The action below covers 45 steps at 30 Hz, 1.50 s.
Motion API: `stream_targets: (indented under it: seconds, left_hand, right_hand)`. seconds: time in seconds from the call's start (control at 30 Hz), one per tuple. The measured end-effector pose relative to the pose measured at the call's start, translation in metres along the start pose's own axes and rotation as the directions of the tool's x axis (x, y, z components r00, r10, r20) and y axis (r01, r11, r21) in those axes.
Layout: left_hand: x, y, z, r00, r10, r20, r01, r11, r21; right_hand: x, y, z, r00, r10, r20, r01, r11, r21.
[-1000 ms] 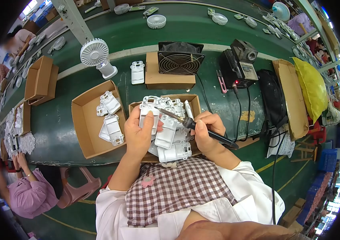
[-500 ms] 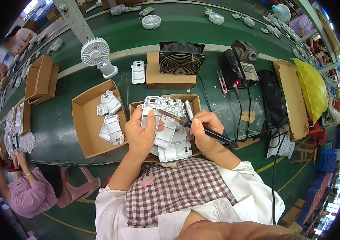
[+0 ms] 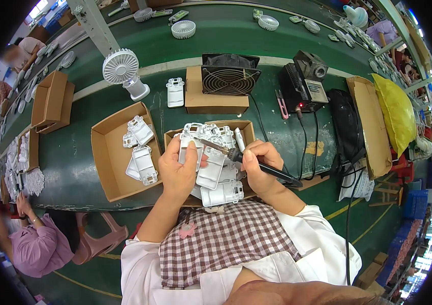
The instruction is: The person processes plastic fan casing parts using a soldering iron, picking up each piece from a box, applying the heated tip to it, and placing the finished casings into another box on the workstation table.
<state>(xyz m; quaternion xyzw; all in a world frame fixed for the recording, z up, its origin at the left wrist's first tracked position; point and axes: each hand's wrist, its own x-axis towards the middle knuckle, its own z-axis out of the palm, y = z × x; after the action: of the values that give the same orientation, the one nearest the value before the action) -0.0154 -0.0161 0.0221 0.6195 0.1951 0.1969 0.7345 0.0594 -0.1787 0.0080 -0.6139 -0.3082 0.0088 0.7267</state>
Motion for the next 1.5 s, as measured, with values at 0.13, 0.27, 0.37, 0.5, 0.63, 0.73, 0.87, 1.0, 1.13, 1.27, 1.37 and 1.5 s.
stream_targets:
  seconds: [0.13, 0.27, 0.37, 0.5, 0.63, 0.73, 0.87, 1.0, 1.13, 1.27, 1.37, 1.5]
  left_hand:
    - [0.0, -0.002, -0.001, 1.0, -0.002, 0.024, 0.002, 1.0, -0.018]
    - [-0.001, 0.002, 0.001, 0.999, -0.016, 0.038, 0.016, 1.0, -0.011]
    - [-0.001, 0.002, 0.002, 0.999, -0.024, 0.042, 0.023, 1.0, 0.002]
    - [-0.002, 0.002, 0.002, 0.998, -0.03, 0.046, 0.03, 0.999, 0.018]
    - [-0.002, 0.003, 0.002, 0.999, -0.024, 0.042, 0.022, 0.999, 0.029]
    - [-0.003, 0.004, 0.003, 0.999, -0.032, 0.032, 0.031, 0.999, 0.036]
    - [-0.002, 0.002, 0.002, 0.999, -0.033, 0.035, 0.031, 0.999, 0.045]
    - [-0.005, 0.006, 0.004, 0.998, -0.041, 0.047, 0.04, 0.999, 0.016]
    - [-0.008, 0.015, 0.006, 0.945, 0.218, 0.244, -0.302, 0.869, 0.393]
    - [-0.019, 0.042, 0.02, 0.866, 0.305, 0.396, -0.484, 0.713, 0.507]
    - [-0.03, 0.077, 0.002, 0.758, 0.266, 0.595, -0.289, 0.955, -0.058]
    - [-0.042, 0.104, 0.003, 0.434, 0.532, 0.727, 0.303, 0.673, -0.674]
  right_hand:
    - [-0.002, 0.003, -0.002, 0.999, 0.004, -0.044, -0.002, 0.999, 0.049]
    - [-0.002, 0.002, -0.001, 0.999, 0.022, -0.045, -0.02, 0.998, 0.053]
    - [-0.002, 0.003, -0.002, 0.999, 0.008, -0.033, -0.006, 0.999, 0.047]
    - [-0.002, 0.004, -0.002, 0.999, 0.007, -0.034, -0.006, 0.999, 0.037]
    - [-0.003, 0.004, -0.002, 0.999, 0.023, -0.039, -0.022, 0.999, 0.03]
    - [-0.002, 0.001, 0.001, 0.998, 0.041, -0.046, -0.039, 0.998, 0.048]
    - [-0.001, 0.002, -0.001, 0.999, 0.031, -0.038, -0.03, 0.999, 0.044]
    - [-0.004, 0.008, -0.008, 0.988, -0.094, -0.123, 0.117, 0.975, 0.189]
    - [0.0, 0.016, -0.006, 0.94, -0.101, -0.326, 0.206, 0.929, 0.307]
    - [0.003, 0.013, -0.004, 0.926, -0.057, -0.373, 0.177, 0.939, 0.295]
    - [0.003, 0.014, -0.005, 0.935, -0.045, -0.353, 0.163, 0.936, 0.312]
    - [0.001, 0.015, -0.004, 0.948, -0.024, -0.316, 0.131, 0.938, 0.321]
